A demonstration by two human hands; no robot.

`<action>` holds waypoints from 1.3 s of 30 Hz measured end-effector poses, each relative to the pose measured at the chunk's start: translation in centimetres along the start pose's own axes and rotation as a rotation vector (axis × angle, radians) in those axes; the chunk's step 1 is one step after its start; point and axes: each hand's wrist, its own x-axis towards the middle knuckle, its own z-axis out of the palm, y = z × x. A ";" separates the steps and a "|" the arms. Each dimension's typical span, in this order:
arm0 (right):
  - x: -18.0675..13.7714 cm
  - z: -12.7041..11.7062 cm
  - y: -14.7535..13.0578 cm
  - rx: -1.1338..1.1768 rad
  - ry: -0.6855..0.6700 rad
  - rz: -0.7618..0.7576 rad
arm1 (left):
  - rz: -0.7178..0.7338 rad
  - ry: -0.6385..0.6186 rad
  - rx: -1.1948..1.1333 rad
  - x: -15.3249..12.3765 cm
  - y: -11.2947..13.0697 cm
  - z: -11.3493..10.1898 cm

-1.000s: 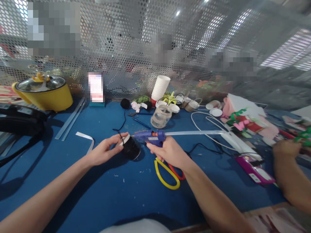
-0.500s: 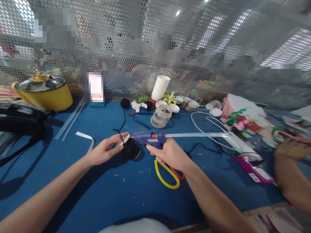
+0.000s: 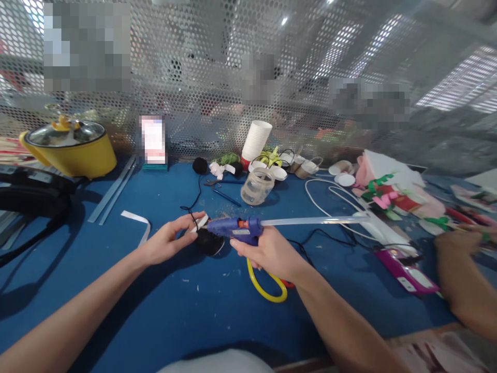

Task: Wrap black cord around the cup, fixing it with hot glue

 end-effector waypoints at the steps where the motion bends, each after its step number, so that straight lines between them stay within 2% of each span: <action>1: 0.0 0.1 0.0 -0.002 -0.005 0.006 | 0.003 -0.002 0.004 0.0 0.0 0.0; 9: 0.1 -0.2 0.3 0.034 -0.008 -0.015 | 0.016 -0.009 0.019 0.0 -0.2 0.0; 17: 0.9 -1.1 0.9 -0.056 0.021 -0.031 | 0.027 -0.013 0.013 0.0 -0.4 -0.1; 32: 1.9 -1.0 1.4 -0.030 0.047 -0.021 | 0.015 -0.013 0.029 0.0 -0.2 0.0; 36: 1.9 -1.2 1.7 0.038 0.024 -0.026 | 0.028 -0.009 0.053 0.0 -0.1 0.0; 39: 2.1 -1.6 2.1 0.211 0.054 -0.051 | 0.034 -0.007 0.077 0.0 0.0 0.0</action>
